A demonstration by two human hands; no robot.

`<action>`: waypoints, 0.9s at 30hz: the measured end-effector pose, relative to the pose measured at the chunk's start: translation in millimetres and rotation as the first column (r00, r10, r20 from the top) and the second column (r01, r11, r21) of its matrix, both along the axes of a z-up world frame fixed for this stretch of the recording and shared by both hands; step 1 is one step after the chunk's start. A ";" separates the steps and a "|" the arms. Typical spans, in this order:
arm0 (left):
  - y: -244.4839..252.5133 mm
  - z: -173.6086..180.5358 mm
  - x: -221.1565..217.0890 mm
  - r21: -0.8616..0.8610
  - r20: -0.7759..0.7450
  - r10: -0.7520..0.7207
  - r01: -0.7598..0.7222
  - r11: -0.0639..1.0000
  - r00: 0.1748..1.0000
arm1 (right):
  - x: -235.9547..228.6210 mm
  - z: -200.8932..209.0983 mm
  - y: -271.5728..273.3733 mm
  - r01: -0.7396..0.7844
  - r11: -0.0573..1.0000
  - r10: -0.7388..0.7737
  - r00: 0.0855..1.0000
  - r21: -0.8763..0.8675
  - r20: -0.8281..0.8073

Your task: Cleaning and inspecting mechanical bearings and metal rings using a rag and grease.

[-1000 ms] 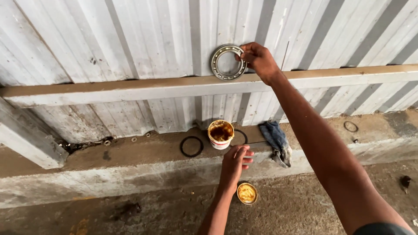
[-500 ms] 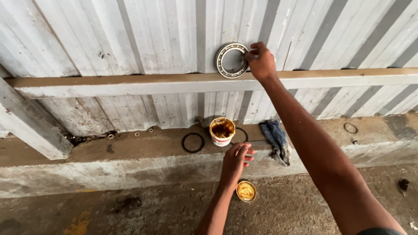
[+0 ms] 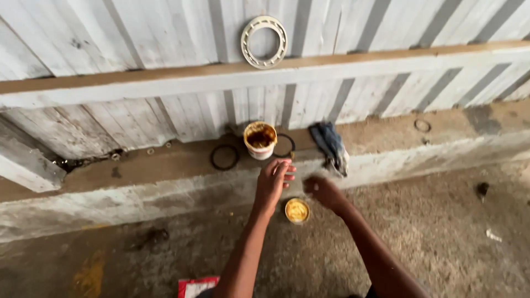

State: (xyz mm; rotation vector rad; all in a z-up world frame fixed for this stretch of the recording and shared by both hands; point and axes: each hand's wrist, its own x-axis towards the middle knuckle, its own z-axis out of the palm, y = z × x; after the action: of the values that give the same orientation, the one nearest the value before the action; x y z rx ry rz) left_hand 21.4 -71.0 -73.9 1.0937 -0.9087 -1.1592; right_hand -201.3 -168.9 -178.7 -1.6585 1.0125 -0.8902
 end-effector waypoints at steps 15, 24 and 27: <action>-35.8 -91.0 -85.2 -0.156 0.829 0.076 0.098 0.983 0.554 | -56.4 84.9 3.3 0.134 0.967 -0.213 0.894 -0.217 -0.395; -214.0 -97.2 -133.1 -0.337 0.940 0.323 0.178 0.924 0.107 | -82.9 131.4 10.6 0.335 0.941 -0.336 0.941 -0.037 -0.025; -252.5 -93.6 -123.2 -0.425 0.861 0.478 0.269 0.864 -0.176 | -86.2 134.0 4.2 0.374 0.927 -0.375 0.926 0.030 0.041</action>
State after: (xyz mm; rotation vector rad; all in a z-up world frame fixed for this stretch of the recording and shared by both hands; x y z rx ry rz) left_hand -101.8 -323.5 -167.5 1.5154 -2.1493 0.5882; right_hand -287.4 -164.7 -44.7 -1.4400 1.3289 -1.1565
